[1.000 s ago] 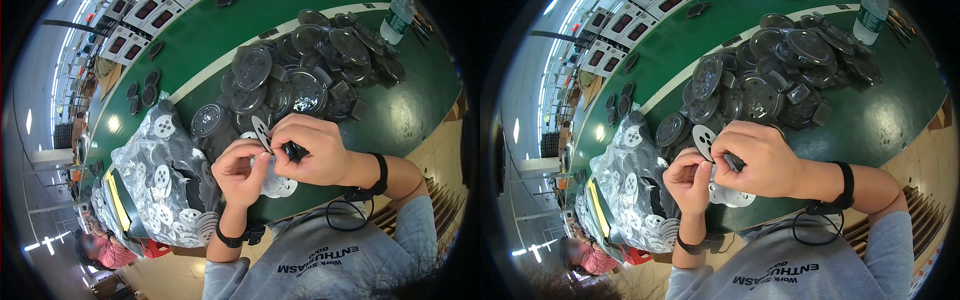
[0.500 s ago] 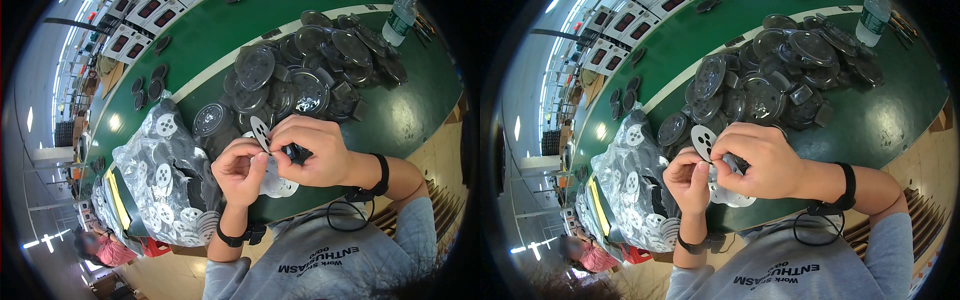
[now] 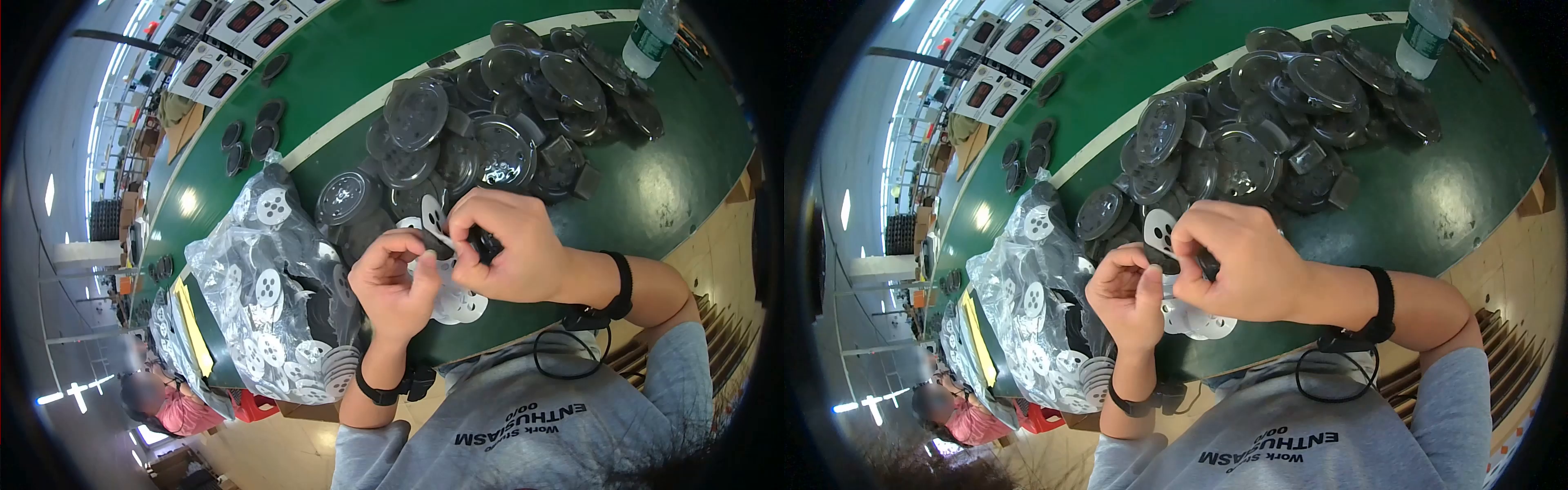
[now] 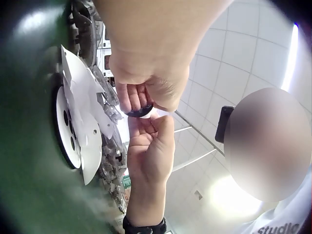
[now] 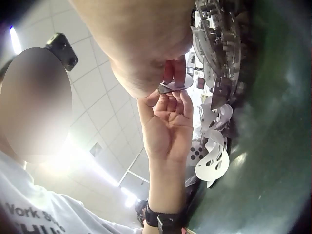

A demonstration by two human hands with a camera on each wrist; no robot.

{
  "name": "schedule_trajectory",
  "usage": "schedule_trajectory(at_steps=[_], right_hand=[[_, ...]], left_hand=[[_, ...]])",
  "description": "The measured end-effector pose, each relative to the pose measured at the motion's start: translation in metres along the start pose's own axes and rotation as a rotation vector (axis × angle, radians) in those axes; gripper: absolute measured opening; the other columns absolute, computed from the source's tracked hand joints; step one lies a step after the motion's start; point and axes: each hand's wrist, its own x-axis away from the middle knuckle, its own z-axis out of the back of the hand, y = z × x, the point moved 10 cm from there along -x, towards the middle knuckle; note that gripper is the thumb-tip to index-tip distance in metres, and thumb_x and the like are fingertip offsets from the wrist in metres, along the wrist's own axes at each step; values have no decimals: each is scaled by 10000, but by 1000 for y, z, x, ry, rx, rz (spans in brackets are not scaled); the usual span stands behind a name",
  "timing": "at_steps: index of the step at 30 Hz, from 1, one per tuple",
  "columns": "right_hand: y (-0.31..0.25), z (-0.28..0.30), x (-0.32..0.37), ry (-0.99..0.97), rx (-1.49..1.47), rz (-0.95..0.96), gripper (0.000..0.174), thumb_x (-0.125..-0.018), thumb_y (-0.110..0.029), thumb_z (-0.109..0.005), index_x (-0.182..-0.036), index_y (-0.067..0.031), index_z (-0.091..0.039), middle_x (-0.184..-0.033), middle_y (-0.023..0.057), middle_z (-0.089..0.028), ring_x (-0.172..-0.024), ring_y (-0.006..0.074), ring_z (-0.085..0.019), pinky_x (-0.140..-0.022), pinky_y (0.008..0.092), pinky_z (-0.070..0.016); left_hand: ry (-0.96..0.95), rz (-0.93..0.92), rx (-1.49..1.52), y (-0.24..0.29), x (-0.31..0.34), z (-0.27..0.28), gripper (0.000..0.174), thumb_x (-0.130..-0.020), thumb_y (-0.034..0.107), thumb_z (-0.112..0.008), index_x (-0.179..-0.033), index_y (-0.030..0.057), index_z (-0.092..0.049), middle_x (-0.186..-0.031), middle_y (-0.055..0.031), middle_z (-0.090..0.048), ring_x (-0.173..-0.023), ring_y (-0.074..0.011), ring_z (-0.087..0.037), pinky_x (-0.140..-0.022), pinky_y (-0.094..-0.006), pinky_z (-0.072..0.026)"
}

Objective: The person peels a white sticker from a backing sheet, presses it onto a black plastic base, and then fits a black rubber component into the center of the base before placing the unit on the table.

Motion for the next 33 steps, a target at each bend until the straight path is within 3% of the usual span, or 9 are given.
schedule_trajectory(at_steps=[3, 4, 7, 8, 12, 19, 23, 28, 33], right_hand=[[12, 17, -8, 91, -154, -103, 131, -735, 31, -659, -833, -8, -582, -768, 71, -602, -662, 163, -621, -607, 268, -505], [27, 18, -6, 137, -322, -242, 88, -776, 46, -631, -829, 2, -577, -787, 43, -612, -715, 78, -610, -643, 238, -504], [28, 20, -7, 108, -486, -402, 73, -794, 58, -629, -793, 8, -576, -791, 18, -606, -741, 41, -590, -642, 229, -505], [27, 8, -6, -18, -474, -413, 71, -790, 51, -637, -789, 7, -582, -779, 19, -610, -724, 40, -595, -628, 228, -503], [10, -26, -1, -443, -150, -319, 149, -759, -20, -750, -813, 3, -614, -824, 75, -654, -647, 140, -641, -585, 265, -519], [-26, 4, -11, 10, -50, 201, 421, -759, -29, -803, -1116, -69, -583, -1370, 187, -574, -1114, 311, -657, -874, 329, -555], [-32, 0, -2, 5, -33, 319, 413, -752, -34, -816, -1095, -53, -587, -1354, 202, -596, -1195, 355, -613, -966, 409, -525], [-54, 4, -5, -48, 92, 463, 559, -730, -43, -846, -1235, -34, -608, -1340, 238, -606, -1224, 399, -591, -1014, 439, -495], [-25, 11, -9, -2, -344, 249, 613, -748, -23, -806, -1301, 13, -544, -1443, 260, -509, -1303, 324, -549, -1078, 445, -437]], left_hand=[[130, 121, 34, -12, -3, 32, 114, -862, 23, -712, -920, -7, -619, -849, -8, -620, -739, -59, -550, -675, -203, -431], [200, 46, -15, 0, -9, 45, 118, -891, 83, -699, -903, 1, -614, -812, 17, -607, -694, -31, -527, -629, -193, -406], [298, 21, 307, 12, -22, 70, 54, -921, 17, -546, -872, 2, -563, -836, -61, -640, -672, -117, -578, -657, -279, -521], [358, 14, 391, 15, -24, 81, 89, -928, 17, -483, -867, 1, -546, -850, -100, -657, -684, -166, -606, -680, -337, -565], [387, 68, 456, 16, -24, 82, 98, -961, 96, -489, -986, 18, -542, -850, -63, -638, -709, -137, -611, -662, -334, -568], [33, 429, 578, -26, -13, 14, 87, -964, 151, -530, -951, 66, -540, -856, -43, -609, -736, -157, -609, -575, -292, -507], [-128, 650, 774, -25, 4, -32, 103, -963, 167, -512, -1013, 79, -536, -1048, -67, -667, -775, -96, -613, -537, -211, -441], [-322, 816, 927, -46, 28, -52, 189, -932, 139, -505, -1101, 83, -567, -949, -19, -574, -709, -52, -520, -481, -176, -354], [-664, 780, 1012, -21, 36, -64, 250, -983, 179, -552, -1166, 11, -533, -954, -48, -578, -702, -79, -515, -422, -170, -323]])
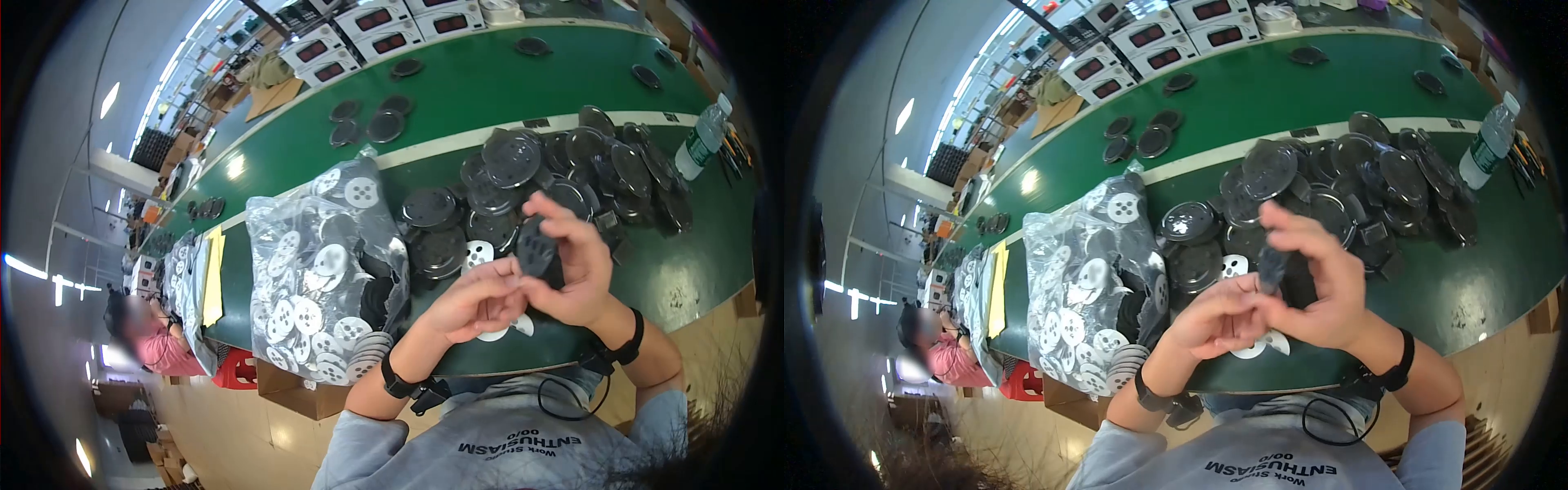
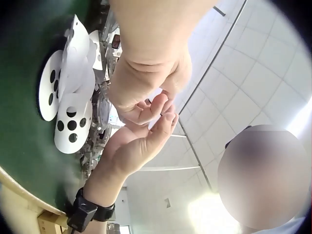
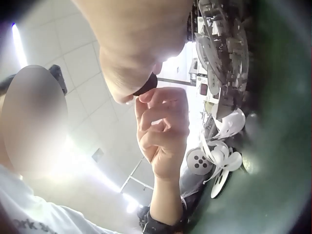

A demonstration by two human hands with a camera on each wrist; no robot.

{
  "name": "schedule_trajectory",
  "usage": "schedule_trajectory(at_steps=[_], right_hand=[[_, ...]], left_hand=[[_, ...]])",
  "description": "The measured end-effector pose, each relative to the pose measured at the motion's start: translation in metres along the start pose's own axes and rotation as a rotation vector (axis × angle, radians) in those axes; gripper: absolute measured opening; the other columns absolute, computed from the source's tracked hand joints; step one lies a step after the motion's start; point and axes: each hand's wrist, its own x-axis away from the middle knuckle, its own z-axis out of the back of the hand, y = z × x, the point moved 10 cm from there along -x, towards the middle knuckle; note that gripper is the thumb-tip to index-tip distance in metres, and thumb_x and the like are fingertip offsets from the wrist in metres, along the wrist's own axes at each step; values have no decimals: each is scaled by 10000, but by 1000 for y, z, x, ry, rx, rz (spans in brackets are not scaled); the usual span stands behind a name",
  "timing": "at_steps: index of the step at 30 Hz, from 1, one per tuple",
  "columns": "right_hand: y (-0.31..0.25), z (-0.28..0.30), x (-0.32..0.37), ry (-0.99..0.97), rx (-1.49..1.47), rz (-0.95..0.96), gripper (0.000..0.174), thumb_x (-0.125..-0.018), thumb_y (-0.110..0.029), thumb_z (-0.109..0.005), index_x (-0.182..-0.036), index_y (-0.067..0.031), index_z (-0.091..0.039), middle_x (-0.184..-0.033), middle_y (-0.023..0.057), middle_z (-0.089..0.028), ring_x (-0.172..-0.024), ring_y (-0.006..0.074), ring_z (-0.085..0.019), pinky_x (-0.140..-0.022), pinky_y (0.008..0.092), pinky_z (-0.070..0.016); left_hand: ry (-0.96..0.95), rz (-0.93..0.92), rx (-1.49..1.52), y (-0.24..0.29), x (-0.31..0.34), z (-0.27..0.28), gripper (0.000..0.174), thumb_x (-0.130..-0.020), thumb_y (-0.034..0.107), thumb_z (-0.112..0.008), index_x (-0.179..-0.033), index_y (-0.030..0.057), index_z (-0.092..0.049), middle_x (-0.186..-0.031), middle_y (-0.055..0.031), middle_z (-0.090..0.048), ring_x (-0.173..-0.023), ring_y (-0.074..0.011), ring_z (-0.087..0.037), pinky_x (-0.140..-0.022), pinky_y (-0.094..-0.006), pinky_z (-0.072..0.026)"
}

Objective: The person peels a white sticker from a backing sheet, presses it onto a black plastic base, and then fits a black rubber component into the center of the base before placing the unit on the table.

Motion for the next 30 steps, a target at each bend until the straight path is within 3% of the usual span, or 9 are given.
schedule_trajectory(at_steps=[4, 6, 10, 12, 15, 21, 24, 27, 30], right_hand=[[9, 36, -9, 238, -130, -191, 664, -854, -72, -657, -1457, 42, -405, -1510, 214, -426, -1306, 250, -518, -1109, 390, -395], [21, 42, -7, 224, -162, -231, 695, -872, -85, -654, -1494, 28, -366, -1458, 189, -472, -1283, 243, -530, -1104, 387, -396], [26, 24, -3, 218, -292, -341, 552, -873, -48, -654, -1384, 1, -452, -1410, 169, -507, -1253, 231, -548, -1092, 382, -404], [34, 18, 2, 188, -348, -361, 459, -872, -26, -654, -1302, -17, -493, -1403, 164, -517, -1244, 224, -556, -1081, 377, -411], [34, 12, 2, 138, -376, -357, 360, -888, -22, -664, -1212, -39, -508, -1385, 158, -536, -1211, 197, -574, -1040, 363, -434], [35, 5, 6, 101, -428, -436, 323, -916, -35, -672, -1204, -42, -526, -1386, 121, -539, -1139, 151, -596, -944, 312, -470], [36, 3, 9, 89, -439, -452, 336, -910, -30, -677, -1215, -38, -537, -1389, 125, -535, -1139, 152, -592, -928, 309, -471], [32, 1, 8, 76, -433, -425, 361, -902, -51, -695, -1232, -33, -548, -1394, 126, -533, -1146, 163, -587, -941, 308, -462], [25, 0, 5, 51, -330, -362, 391, -875, -92, -738, -1226, -23, -582, -1377, 154, -566, -1108, 176, -607, -922, 314, -480]], left_hand=[[254, -197, -993, 56, 23, -31, 259, -946, 134, -678, -1153, 0, -599, -954, -52, -615, -720, -108, -569, -543, -204, -465], [488, -102, -1534, 97, 35, -49, 328, -878, 151, -755, -1130, -27, -643, -1076, -95, -667, -952, -172, -658, -765, -279, -555], [743, -73, -2189, 162, 37, -11, 704, -780, 375, -830, -1305, -25, -584, -1258, -241, -632, -1158, -368, -617, -986, -398, -507], [798, 62, -2349, 187, 34, 51, 905, -706, 471, -853, -1389, -20, -519, -1297, -249, -608, -1238, -377, -573, -1074, -398, -446], [754, 443, -2098, 196, 27, 91, 1034, -641, 513, -871, -1434, -19, -474, -1363, -245, -562, -1305, -347, -525, -1097, -391, -430], [722, 17, -2304, 205, 25, 52, 806, -662, 355, -899, -1289, -29, -566, -1167, -190, -660, -1092, -280, -649, -984, -359, -504], [971, 144, -1908, 218, 43, 60, 495, -790, 195, -835, -1163, -35, -606, -992, -99, -702, -910, -153, -670, -843, -284, -536], [852, -290, -1674, 215, 54, 42, 239, -928, 98, -706, -1106, -38, -624, -941, -31, -708, -851, -64, -640, -766, -218, -517], [781, -346, -1306, 194, 55, 7, 253, -974, 130, -658, -1109, -80, -623, -959, -80, -707, -894, -127, -655, -790, -279, -530]])
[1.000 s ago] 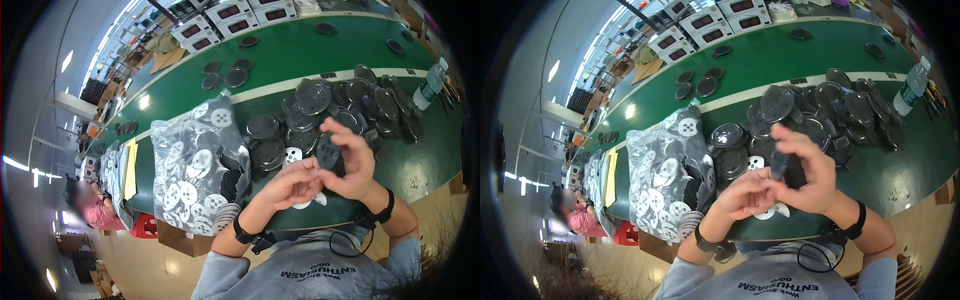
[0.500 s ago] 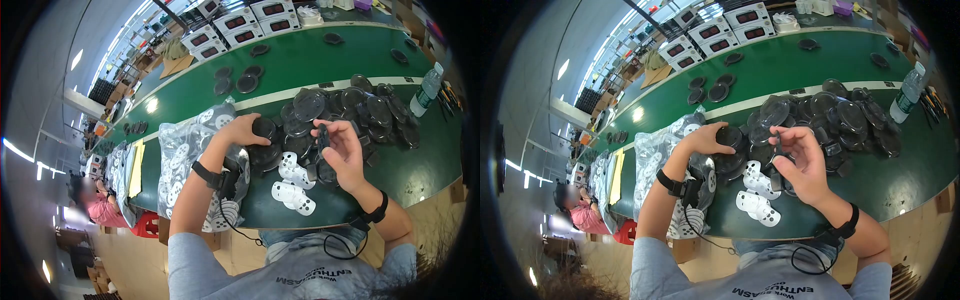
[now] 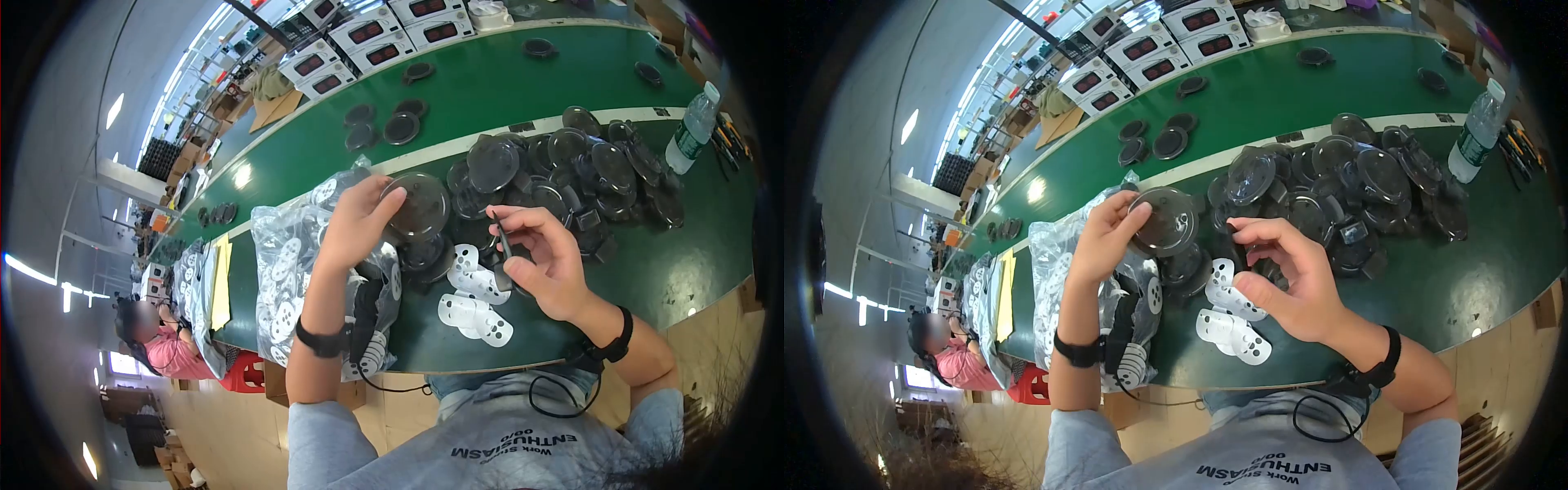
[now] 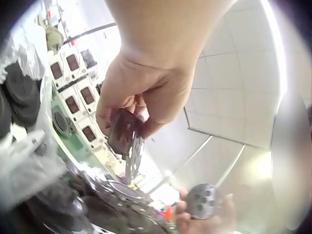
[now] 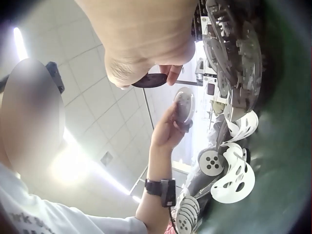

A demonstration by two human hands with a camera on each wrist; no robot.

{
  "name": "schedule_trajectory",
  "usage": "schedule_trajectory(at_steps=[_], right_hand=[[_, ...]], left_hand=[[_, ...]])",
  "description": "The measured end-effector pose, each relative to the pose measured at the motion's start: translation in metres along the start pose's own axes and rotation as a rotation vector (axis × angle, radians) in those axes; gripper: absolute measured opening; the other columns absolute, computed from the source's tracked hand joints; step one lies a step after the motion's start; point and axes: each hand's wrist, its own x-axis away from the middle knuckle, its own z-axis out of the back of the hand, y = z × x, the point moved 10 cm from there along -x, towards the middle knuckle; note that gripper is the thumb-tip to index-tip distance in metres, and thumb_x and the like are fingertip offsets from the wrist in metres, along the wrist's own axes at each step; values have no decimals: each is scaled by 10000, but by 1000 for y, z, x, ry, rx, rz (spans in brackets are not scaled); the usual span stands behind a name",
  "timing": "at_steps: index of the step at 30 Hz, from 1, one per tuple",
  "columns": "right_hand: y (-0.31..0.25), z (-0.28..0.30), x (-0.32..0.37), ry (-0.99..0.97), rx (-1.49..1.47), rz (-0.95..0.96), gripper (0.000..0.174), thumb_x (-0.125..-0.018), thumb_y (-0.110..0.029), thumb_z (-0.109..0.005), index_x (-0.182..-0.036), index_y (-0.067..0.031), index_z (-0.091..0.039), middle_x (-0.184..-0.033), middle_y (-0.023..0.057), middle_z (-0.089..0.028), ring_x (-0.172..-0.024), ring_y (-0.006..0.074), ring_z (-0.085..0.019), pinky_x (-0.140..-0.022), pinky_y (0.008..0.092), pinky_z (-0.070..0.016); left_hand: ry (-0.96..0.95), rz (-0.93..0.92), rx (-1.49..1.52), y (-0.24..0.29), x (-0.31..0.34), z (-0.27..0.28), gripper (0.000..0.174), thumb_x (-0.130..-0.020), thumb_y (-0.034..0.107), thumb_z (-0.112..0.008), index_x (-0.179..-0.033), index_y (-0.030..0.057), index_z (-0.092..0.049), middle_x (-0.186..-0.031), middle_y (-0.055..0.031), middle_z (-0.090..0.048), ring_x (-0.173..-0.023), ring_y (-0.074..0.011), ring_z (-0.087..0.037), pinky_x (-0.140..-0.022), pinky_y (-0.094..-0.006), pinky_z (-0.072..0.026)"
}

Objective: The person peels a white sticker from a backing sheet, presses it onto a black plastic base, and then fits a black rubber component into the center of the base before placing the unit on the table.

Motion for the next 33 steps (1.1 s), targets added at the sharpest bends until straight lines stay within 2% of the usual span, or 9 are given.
schedule_trajectory(at_steps=[1, 5, 7, 10, 15, 18, 24, 31, 33], right_hand=[[-7, -2, 1, -20, 79, 53, 398, -863, -110, -754, -1217, -20, -598, -1364, 166, -579, -1093, 191, -617, -913, 321, -489], [-37, -14, 1, -72, 406, 259, 429, -819, -171, -807, -1185, -13, -648, -1317, 205, -620, -1039, 259, -653, -888, 350, -519], [-41, -17, 3, -77, 526, 307, 433, -820, -218, -816, -1176, -20, -668, -1304, 204, -627, -1042, 319, -657, -903, 368, -522], [-34, -10, 2, -50, 625, 349, 415, -849, -257, -794, -1175, -30, -675, -1300, 193, -631, -1051, 320, -659, -897, 367, -524], [-20, 7, -6, 50, 535, 232, 288, -949, -265, -688, -1066, -3, -718, -1205, 188, -679, -997, 287, -683, -868, 349, -530], [-17, 11, -9, 30, 569, 189, 283, -910, -243, -734, -1054, 1, -720, -1188, 182, -688, -961, 275, -682, -840, 337, -531], [-28, 4, -13, -38, 751, 363, 399, -731, -202, -878, -1040, -2, -727, -1176, 180, -699, -885, 259, -663, -781, 328, -530], [-16, 4, -14, -71, 741, 306, 412, -726, -183, -881, -1062, -5, -722, -1136, 176, -718, -898, 265, -676, -789, 326, -535], [-11, 8, -14, -55, 690, 274, 403, -736, -171, -874, -1067, 1, -719, -1132, 175, -721, -908, 259, -677, -793, 324, -536]], left_hand=[[46, -17, 24, 12, 11, -6, 225, -999, 109, -618, -1098, -92, -623, -975, -75, -709, -891, -103, -649, -769, -262, -533], [103, -5, 220, 20, 45, -47, 197, -1002, 124, -632, -1062, -64, -636, -938, -64, -709, -847, -76, -647, -744, -210, -522], [53, 42, 334, 14, 55, -69, 165, -986, 104, -652, -1057, -44, -644, -954, -60, -712, -860, -77, -653, -762, -210, -530], [-50, 41, 600, -3, 58, -93, 182, -945, 50, -687, -1105, -30, -650, -1019, -68, -712, -916, -94, -664, -814, -229, -537], [-107, 2, 902, -34, 51, -108, 235, -925, -1, -685, -1159, -6, -665, -1071, -85, -718, -948, -127, -678, -853, -260, -541], [-118, 16, 1004, -43, 47, -112, 209, -939, 13, -674, -1148, 2, -675, -1081, -87, -721, -941, -135, -687, -845, -268, -549], [-83, 95, 1109, -61, 54, -122, 187, -961, 48, -661, -1141, 0, -677, -1086, -85, -722, -940, -139, -692, -846, -282, -558], [-147, 21, 1171, -53, 53, -130, 172, -970, 68, -662, -1132, 13, -678, -1072, -70, -714, -910, -119, -684, -817, -275, -562], [-117, 87, 1180, -62, 54, -132, 175, -968, 81, -672, -1134, 24, -681, -1046, -59, -712, -896, -112, -681, -804, -268, -559]])
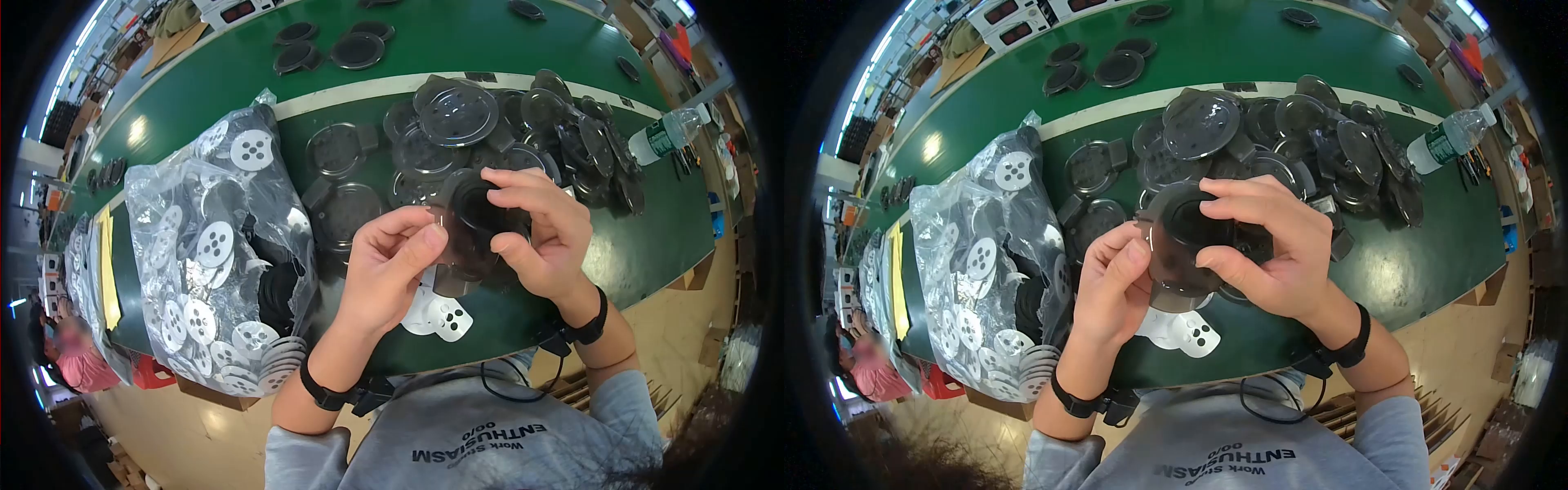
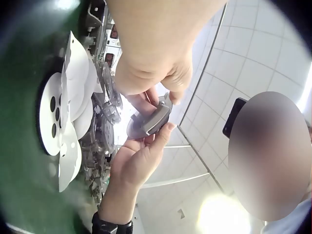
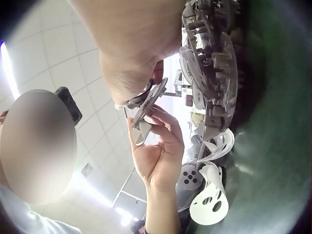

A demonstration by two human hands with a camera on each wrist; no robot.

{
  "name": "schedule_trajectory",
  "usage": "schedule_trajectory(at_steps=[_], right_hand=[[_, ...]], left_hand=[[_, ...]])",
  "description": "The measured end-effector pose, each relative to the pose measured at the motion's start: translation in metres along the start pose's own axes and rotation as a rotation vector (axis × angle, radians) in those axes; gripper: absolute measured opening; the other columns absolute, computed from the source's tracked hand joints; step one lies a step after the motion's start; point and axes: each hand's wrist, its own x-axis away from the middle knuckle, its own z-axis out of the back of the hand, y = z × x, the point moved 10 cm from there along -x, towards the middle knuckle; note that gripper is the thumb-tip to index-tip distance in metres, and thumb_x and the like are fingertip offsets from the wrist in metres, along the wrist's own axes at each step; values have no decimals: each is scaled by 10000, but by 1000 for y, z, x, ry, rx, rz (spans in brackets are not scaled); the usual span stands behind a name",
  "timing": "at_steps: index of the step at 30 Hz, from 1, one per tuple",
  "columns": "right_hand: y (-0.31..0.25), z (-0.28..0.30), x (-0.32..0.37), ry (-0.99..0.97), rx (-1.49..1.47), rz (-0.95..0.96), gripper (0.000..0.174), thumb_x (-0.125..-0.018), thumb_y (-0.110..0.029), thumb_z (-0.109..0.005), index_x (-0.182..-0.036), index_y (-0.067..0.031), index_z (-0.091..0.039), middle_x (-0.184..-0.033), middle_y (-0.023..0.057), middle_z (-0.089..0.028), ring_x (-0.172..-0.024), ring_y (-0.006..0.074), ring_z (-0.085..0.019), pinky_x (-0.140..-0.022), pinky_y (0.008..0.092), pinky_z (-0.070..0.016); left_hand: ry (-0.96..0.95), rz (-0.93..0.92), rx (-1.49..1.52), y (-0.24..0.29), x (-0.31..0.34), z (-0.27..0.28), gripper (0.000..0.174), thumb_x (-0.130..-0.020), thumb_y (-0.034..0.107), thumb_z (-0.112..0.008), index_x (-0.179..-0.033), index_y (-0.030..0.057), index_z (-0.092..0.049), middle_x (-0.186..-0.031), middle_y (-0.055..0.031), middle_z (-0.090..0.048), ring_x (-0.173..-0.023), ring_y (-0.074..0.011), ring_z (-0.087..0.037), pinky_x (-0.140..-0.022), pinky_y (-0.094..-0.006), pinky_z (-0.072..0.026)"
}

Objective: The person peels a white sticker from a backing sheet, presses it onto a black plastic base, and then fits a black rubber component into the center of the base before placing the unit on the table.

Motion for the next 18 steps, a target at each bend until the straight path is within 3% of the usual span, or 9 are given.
schedule_trajectory(at_steps=[10, 18], right_hand=[[7, -3, 2, -20, -75, -55, 361, -787, -87, -835, -1095, 39, -695, -1156, 177, -709, -961, 223, -665, -780, 301, -523], [11, -4, 4, -19, -122, -102, 350, -792, -44, -813, -1101, 56, -681, -1167, 196, -699, -987, 221, -657, -775, 300, -520]], left_hand=[[78, 52, 4, -9, -1, 14, 207, -943, 135, -723, -1132, 57, -688, -972, -15, -721, -845, -65, -677, -735, -221, -564], [62, 43, 52, -8, -2, 9, 222, -935, 149, -736, -1127, 49, -687, -987, -15, -723, -850, -58, -678, -748, -207, -573]])
